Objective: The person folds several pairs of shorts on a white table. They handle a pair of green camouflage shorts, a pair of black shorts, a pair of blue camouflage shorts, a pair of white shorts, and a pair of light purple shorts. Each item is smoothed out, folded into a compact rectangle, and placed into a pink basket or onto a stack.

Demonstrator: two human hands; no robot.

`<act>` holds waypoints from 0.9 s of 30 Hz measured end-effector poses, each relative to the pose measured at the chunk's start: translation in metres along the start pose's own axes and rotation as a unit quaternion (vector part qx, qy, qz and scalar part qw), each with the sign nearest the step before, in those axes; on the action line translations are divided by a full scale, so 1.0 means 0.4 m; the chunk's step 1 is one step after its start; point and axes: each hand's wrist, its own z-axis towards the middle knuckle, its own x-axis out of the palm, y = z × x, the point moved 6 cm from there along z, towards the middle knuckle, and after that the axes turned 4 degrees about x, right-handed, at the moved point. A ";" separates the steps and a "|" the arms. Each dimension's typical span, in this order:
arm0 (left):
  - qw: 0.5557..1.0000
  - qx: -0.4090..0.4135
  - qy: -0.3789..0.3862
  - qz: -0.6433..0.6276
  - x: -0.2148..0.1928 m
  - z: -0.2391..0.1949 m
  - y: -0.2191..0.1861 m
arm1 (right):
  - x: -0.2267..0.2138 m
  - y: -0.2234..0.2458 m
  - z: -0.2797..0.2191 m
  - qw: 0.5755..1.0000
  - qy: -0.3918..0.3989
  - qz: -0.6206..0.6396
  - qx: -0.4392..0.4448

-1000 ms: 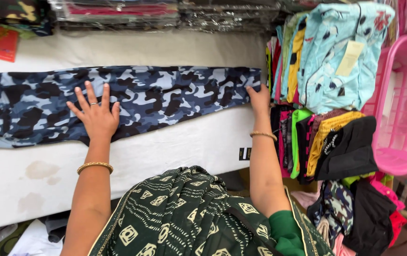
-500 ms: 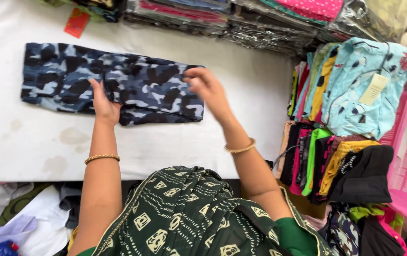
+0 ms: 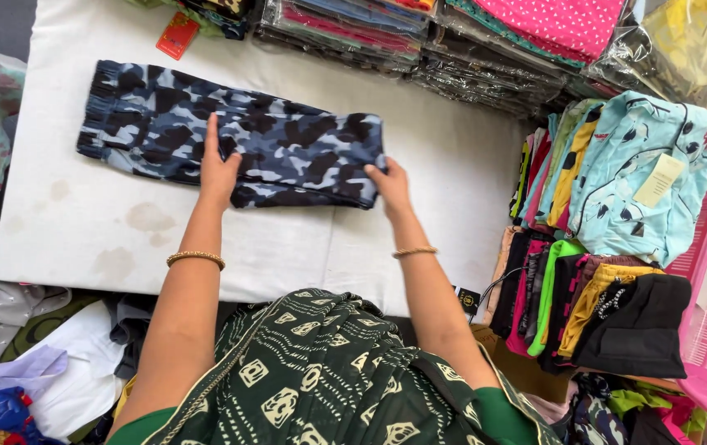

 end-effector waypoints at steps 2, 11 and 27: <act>0.990 0.084 0.085 -0.074 0.051 -0.021 -0.011 | -0.093 0.036 -0.047 0.999 0.023 0.046 -0.018; 0.963 0.033 0.266 0.031 0.378 -0.098 0.058 | -0.533 -0.183 -0.181 0.917 -0.294 -0.270 0.016; 0.937 0.072 0.342 -0.025 0.515 -0.257 -0.094 | -0.021 -0.016 -0.166 0.998 -0.062 0.027 -0.009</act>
